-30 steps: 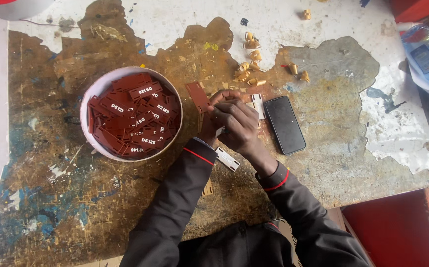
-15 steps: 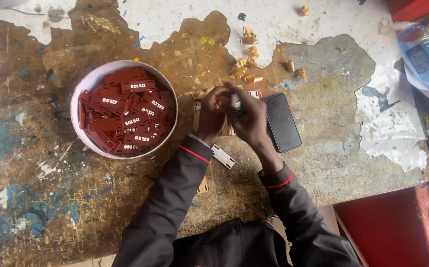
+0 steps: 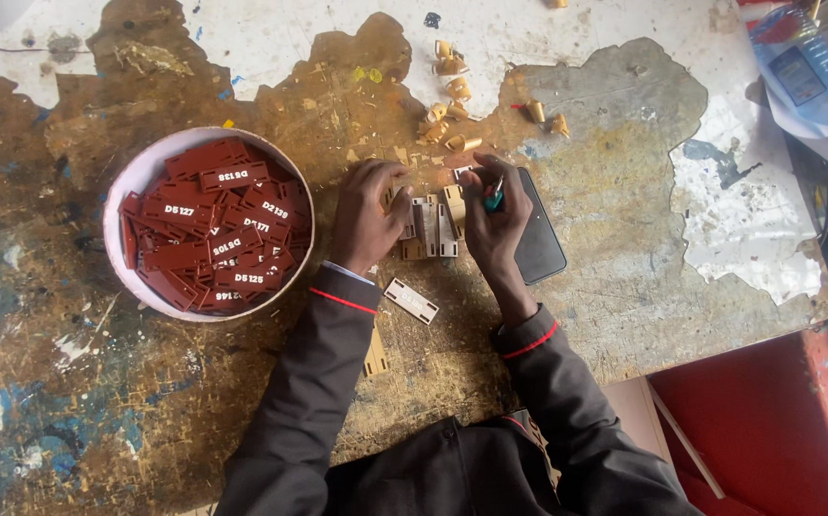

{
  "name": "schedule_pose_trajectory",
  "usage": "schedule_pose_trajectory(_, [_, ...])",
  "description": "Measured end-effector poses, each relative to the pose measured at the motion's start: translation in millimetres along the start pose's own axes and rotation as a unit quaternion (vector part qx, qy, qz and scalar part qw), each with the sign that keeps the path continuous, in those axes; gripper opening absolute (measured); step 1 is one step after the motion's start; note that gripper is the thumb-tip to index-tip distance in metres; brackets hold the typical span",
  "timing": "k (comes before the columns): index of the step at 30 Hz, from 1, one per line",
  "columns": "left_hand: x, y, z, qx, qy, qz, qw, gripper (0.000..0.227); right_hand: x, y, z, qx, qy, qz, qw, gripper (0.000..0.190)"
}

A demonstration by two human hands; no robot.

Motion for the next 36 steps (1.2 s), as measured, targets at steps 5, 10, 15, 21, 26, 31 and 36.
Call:
schedule_pose_trajectory(5, [5, -13, -1, -0.206, -0.048, -0.040, 0.977, 0.023, -6, 0, 2, -0.007, 0.000, -0.035, 0.999, 0.023])
schedule_pose_trajectory(10, [4, 9, 6, -0.248, -0.122, -0.009, 0.961, 0.048, -5, 8, 2, -0.021, -0.005, -0.044, 0.999, 0.024])
schedule_pose_trajectory(15, [7, -12, -4, -0.228, -0.141, -0.018, 0.963, 0.064, 3, 5, -5, 0.013, -0.016, -0.002, 1.000, 0.021])
schedule_pose_trajectory(21, [11, -13, -8, -0.238, -0.155, -0.016, 0.959, 0.067, 4, -17, -10, 0.008, -0.049, -0.010, 0.999, 0.022])
schedule_pose_trajectory(26, [13, -14, -12, -0.277, -0.147, -0.043, 0.949, 0.060, 0, -21, -10, -0.008, -0.054, -0.001, 0.998, 0.020])
schedule_pose_trajectory(31, [11, -19, -12, -0.220, -0.115, -0.045, 0.968, 0.064, 0, -27, -10, -0.020, -0.064, 0.004, 0.998, 0.019])
schedule_pose_trajectory(36, [0, 4, 5, -0.094, -0.055, -0.024, 0.994, 0.057, -2, -25, -12, -0.046, -0.067, -0.009, 0.997, 0.018])
Point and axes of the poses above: each hand's wrist, its own x-axis away from the middle knuckle, its own z-axis out of the back of the hand, y = z × x, the point moved 9 cm from there along -x, towards the middle knuckle, and after that the axes turned 3 degrees about y, right-handed, at the moved point
